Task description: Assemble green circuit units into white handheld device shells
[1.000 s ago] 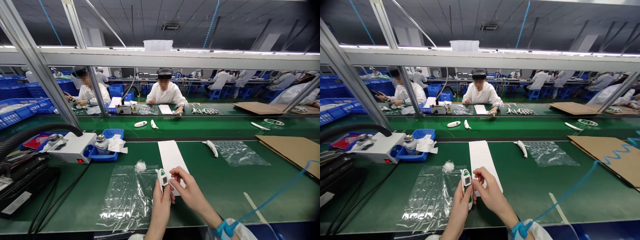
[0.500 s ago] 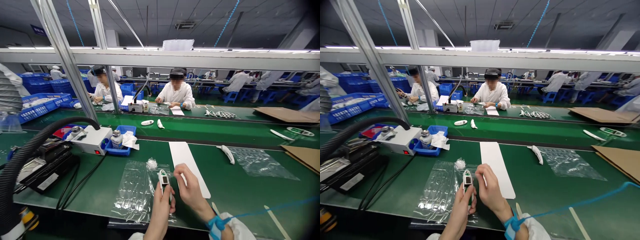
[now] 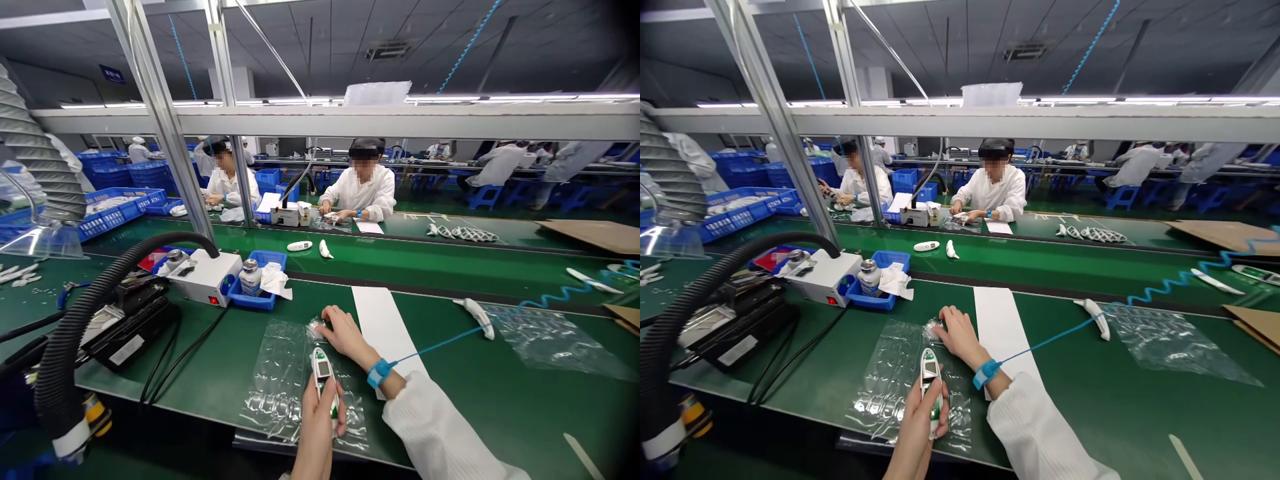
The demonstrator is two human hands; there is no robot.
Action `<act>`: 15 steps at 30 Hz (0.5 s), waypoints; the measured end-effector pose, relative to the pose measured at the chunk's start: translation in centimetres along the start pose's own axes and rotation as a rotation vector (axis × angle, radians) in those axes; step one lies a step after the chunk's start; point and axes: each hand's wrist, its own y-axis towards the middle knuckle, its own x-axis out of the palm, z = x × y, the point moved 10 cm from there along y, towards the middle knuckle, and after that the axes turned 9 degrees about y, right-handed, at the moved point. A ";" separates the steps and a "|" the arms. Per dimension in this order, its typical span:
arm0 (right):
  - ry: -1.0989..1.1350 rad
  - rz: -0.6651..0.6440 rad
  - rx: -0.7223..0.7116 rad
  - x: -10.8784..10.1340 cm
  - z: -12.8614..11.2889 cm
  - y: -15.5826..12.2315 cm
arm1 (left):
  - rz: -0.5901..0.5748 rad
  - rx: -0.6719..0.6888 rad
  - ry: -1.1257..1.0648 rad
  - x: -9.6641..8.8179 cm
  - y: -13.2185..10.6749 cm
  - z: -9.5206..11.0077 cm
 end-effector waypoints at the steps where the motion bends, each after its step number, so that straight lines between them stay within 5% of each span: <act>1: 0.000 0.001 0.005 -0.4 0.1 -0.1 | -0.010 -0.004 -0.001 0.2 0.0 0.0; 8: 0.052 0.125 0.047 -7.0 3.2 -2.0 | -0.109 -0.055 -0.074 1.9 0.2 -0.6; 15: 0.044 0.428 0.261 -16.6 13.8 -6.9 | -0.188 -0.115 -0.085 4.7 0.7 -1.6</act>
